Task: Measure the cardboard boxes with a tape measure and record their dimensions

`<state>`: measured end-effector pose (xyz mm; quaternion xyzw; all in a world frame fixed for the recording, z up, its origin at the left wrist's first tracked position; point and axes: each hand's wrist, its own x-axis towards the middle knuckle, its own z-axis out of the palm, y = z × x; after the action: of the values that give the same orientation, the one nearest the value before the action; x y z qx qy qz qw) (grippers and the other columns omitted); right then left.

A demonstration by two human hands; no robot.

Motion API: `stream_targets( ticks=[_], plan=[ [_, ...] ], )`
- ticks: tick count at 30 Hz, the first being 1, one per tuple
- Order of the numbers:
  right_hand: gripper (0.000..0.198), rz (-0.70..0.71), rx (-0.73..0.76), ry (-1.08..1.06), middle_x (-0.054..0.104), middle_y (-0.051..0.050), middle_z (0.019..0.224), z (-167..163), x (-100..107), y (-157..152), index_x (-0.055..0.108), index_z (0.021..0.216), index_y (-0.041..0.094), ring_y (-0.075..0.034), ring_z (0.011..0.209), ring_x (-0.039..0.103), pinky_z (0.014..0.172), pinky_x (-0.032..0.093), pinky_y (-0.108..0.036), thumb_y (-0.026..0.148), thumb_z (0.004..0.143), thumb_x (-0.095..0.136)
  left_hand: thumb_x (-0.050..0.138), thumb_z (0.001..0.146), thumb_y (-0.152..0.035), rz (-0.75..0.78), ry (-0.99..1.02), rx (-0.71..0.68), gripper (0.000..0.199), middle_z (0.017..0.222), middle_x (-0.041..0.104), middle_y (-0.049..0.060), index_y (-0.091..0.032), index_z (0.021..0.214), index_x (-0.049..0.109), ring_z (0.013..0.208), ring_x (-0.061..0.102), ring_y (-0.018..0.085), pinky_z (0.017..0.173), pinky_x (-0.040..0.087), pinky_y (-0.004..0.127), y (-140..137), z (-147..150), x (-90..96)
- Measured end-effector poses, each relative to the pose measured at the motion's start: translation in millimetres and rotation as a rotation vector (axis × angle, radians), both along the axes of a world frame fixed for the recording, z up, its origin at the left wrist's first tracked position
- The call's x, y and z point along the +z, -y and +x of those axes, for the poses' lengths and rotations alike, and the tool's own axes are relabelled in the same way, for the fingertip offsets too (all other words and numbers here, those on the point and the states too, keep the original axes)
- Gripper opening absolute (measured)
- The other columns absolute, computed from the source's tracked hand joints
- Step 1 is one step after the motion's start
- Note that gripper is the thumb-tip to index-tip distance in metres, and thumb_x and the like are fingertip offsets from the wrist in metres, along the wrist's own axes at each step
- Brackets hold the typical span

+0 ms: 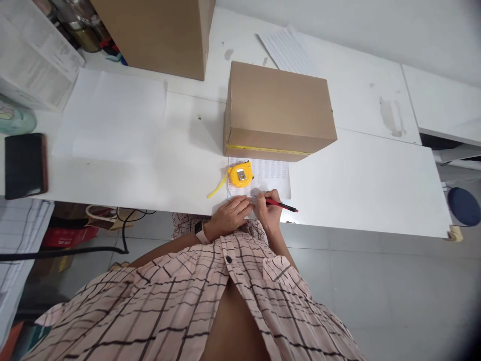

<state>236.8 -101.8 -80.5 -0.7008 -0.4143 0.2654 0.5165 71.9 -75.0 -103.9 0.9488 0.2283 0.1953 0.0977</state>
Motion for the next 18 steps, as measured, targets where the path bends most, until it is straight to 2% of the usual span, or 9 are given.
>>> stream_targets(
  ticks=[10, 18],
  plan=[
    [0.025, -0.020, 0.005, 0.031, 0.045, 0.007, 0.063, -1.2, 1.2, -0.1, 0.042, 0.073, 0.023, -0.011, 0.060, 0.043, 0.061, 0.038, -0.026, 0.033, 0.091, 0.056, 0.051, 0.102, -0.036, -0.036, -0.012, 0.000, 0.043, 0.138, 0.063, 0.017, -0.011, 0.136, 0.056, 0.136, 0.053, 0.028, 0.115, 0.045, 0.045, 0.3, -0.3, -0.9],
    [0.025, -0.008, 0.005, 0.023, 0.045, 0.007, 0.063, -1.6, 0.1, -0.4, 0.042, 0.073, 0.023, -0.011, 0.060, 0.043, 0.061, 0.038, -0.027, 0.032, 0.091, 0.057, 0.053, 0.101, -0.033, 0.003, 0.015, 0.001, 0.041, 0.136, 0.064, 0.018, -0.009, 0.134, 0.057, 0.133, 0.056, 0.028, 0.114, 0.046, 0.044, 0.0, -0.1, 1.1]
  ],
)
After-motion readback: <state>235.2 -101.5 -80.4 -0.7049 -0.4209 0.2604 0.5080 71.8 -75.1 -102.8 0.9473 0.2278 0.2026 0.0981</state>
